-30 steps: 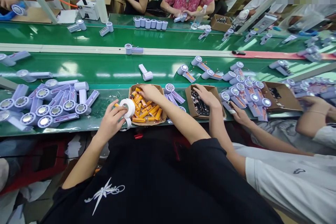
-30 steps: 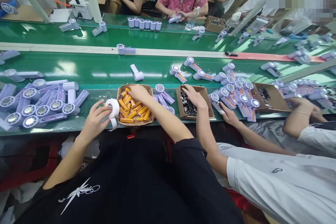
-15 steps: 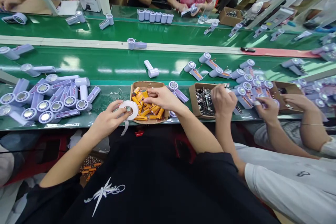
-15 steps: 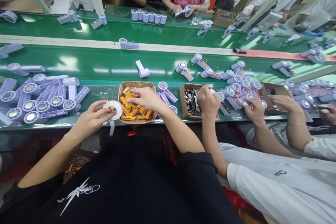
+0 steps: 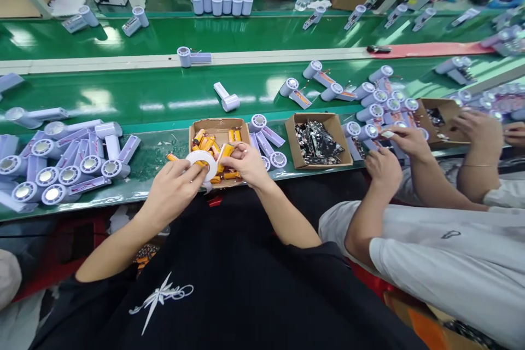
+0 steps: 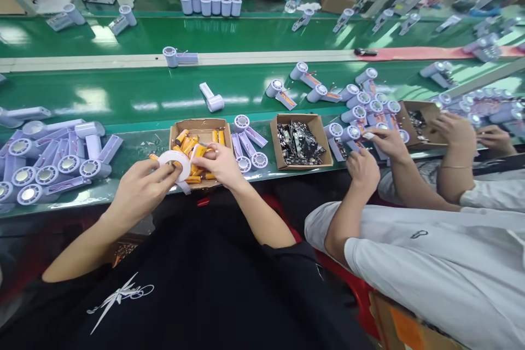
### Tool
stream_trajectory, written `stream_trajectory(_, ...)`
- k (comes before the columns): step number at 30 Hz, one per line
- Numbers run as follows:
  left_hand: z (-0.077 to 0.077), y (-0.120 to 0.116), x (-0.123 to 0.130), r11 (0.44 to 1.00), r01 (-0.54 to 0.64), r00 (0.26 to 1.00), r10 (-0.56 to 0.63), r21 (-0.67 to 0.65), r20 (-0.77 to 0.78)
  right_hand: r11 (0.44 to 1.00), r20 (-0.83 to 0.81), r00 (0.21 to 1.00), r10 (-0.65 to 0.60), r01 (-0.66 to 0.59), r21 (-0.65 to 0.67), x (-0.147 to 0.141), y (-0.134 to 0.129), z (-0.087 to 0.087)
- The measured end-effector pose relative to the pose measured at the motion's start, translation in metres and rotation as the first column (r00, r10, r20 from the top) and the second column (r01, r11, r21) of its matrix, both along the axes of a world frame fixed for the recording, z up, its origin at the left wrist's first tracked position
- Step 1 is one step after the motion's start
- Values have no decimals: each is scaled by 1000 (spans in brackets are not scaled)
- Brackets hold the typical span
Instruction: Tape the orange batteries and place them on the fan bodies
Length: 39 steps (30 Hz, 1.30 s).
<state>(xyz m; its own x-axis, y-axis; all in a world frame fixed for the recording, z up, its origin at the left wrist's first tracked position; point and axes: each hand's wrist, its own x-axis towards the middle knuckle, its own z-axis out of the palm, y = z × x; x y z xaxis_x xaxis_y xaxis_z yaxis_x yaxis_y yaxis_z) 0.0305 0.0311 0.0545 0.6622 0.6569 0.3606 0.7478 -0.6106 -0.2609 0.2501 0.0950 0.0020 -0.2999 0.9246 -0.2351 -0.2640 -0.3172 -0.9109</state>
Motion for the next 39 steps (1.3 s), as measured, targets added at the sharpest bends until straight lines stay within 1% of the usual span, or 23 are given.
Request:
stream_trajectory(2, -8, -6, 15, 999, -27, 991, 25, 20, 131, 986, -126, 977, -170, 168, -24, -2, 1, -5)
stream_trajectory(4, -18, -10, 27, 1000, -10, 971, 14, -18, 239, 936, -195, 918, -344, 352, 8, 16, 16, -2)
stream_trajectory(5, -24, -9, 30, 998, 5, 967, 9, -55, 254, 881, -215, 867, -450, 470, 53, 35, 27, 2)
stream_trajectory(6, -28, -6, 29, 995, 14, 970, 12, -102, 244, 794, -235, 792, -563, 598, 112, 60, 38, 8)
stream_trajectory(7, -32, 1, 26, 988, 15, 977, 19, -154, 215, 685, -261, 703, -661, 708, 172, 89, 46, 13)
stream_trajectory(8, -33, 13, 21, 979, 13, 984, 24, -205, 175, 585, -273, 626, -730, 780, 224, 118, 50, 18)
stream_trajectory(9, -34, 29, 16, 967, 15, 990, 22, -256, 141, 517, -278, 580, -766, 812, 271, 146, 48, 21)
stream_trajectory(10, -33, 49, 13, 950, 31, 993, 7, -311, 119, 485, -274, 564, -779, 819, 307, 168, 40, 22)
stream_trajectory(11, -32, 71, 14, 928, 62, 994, -23, -366, 110, 484, -259, 570, -780, 811, 328, 183, 28, 21)
stream_trajectory(13, -28, 116, 33, 882, 151, 987, -111, -446, 115, 548, -214, 621, -754, 774, 317, 193, -4, 12)
stream_trajectory(15, -26, 158, 72, 853, 242, 970, -215, -462, 111, 617, -165, 662, -731, 745, 254, 186, -35, -3)
stream_trajectory(16, -27, 177, 96, 848, 277, 960, -265, -451, 92, 633, -149, 666, -731, 742, 220, 180, -47, -11)
stream_trajectory(17, -28, 195, 121, 847, 291, 953, -300, -444, 54, 629, -139, 655, -742, 753, 193, 176, -57, -17)
stream_trajectory(18, -31, 210, 145, 847, 281, 948, -319, -452, -10, 607, -137, 630, -765, 775, 174, 174, -65, -23)
stream_trajectory(20, -36, 236, 183, 845, 213, 929, -330, -490, -166, 537, -146, 557, -818, 830, 152, 178, -74, -30)
stream_trajectory(21, -38, 247, 197, 842, 173, 914, -330, -510, -235, 502, -151, 520, -841, 853, 144, 183, -78, -32)
stream_trajectory(23, -42, 261, 213, 834, 120, 885, -336, -539, -323, 452, -150, 468, -871, 883, 128, 196, -83, -33)
stream_trajectory(25, -43, 269, 217, 831, 100, 874, -336, -547, -351, 433, -134, 446, -885, 894, 113, 206, -89, -34)
stream_trajectory(28, -38, 273, 207, 839, 79, 886, -306, -538, -348, 447, -98, 457, -884, 888, 110, 213, -92, -36)
stream_trajectory(31, -27, 279, 175, 856, 44, 923, -232, -515, -306, 508, -57, 519, -853, 851, 137, 210, -82, -38)
stream_trajectory(33, -18, 287, 139, 873, -20, 947, -141, -488, -289, 567, -42, 581, -813, 806, 167, 204, -65, -34)
stream_trajectory(36, -10, 300, 70, 875, -159, 956, 22, -457, -291, 670, -31, 694, -719, 705, 233, 185, -26, -20)
stream_trajectory(39, -18, 308, 7, 837, -281, 943, 148, -470, -300, 760, -18, 807, -590, 564, 323, 151, 26, 3)
